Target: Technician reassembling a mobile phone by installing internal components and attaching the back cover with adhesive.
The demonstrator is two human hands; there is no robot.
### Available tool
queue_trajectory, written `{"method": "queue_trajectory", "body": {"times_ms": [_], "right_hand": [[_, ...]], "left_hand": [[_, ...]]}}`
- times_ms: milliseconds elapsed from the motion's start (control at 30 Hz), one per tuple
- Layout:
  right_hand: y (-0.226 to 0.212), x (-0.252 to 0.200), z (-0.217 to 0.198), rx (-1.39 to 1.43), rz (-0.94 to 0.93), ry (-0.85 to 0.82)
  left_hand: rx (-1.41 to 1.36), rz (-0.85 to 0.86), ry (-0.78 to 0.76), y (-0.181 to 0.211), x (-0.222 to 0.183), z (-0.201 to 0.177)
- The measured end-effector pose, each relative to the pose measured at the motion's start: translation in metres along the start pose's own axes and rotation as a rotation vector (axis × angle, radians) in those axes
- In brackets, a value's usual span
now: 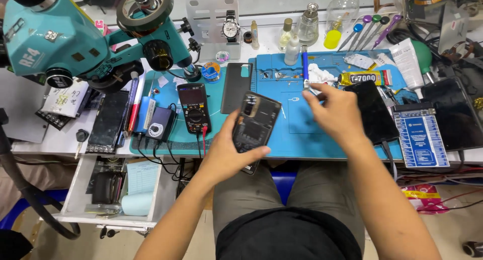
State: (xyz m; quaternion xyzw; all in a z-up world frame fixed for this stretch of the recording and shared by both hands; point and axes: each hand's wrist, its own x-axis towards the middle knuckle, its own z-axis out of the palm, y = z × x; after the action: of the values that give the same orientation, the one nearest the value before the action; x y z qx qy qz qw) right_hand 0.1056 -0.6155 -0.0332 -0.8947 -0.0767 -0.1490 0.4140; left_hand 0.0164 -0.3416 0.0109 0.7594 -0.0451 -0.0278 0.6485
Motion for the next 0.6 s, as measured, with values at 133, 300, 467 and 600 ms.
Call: {"method": "queue_trajectory", "body": {"times_ms": [133,300,467,600], "right_hand": [[0.014,-0.026,-0.083,-0.140,0.071,0.006],[0.039,-0.055,-0.129,-0.308,0.252,0.036],[0.067,-0.069,-0.144,-0.345,0.157,0.113],[0.083,-0.065,-0.157,-0.383,0.163,0.158]], "left_hand": [[0.618,0.101,-0.252,-0.002,0.024,0.041],[0.852,0.336,-0.446,-0.027,0.059,0.079],[0.828,0.312,-0.699,-0.032,0.091,0.081],[0.808,0.247,-0.767,-0.026,0.099,0.077]]}}
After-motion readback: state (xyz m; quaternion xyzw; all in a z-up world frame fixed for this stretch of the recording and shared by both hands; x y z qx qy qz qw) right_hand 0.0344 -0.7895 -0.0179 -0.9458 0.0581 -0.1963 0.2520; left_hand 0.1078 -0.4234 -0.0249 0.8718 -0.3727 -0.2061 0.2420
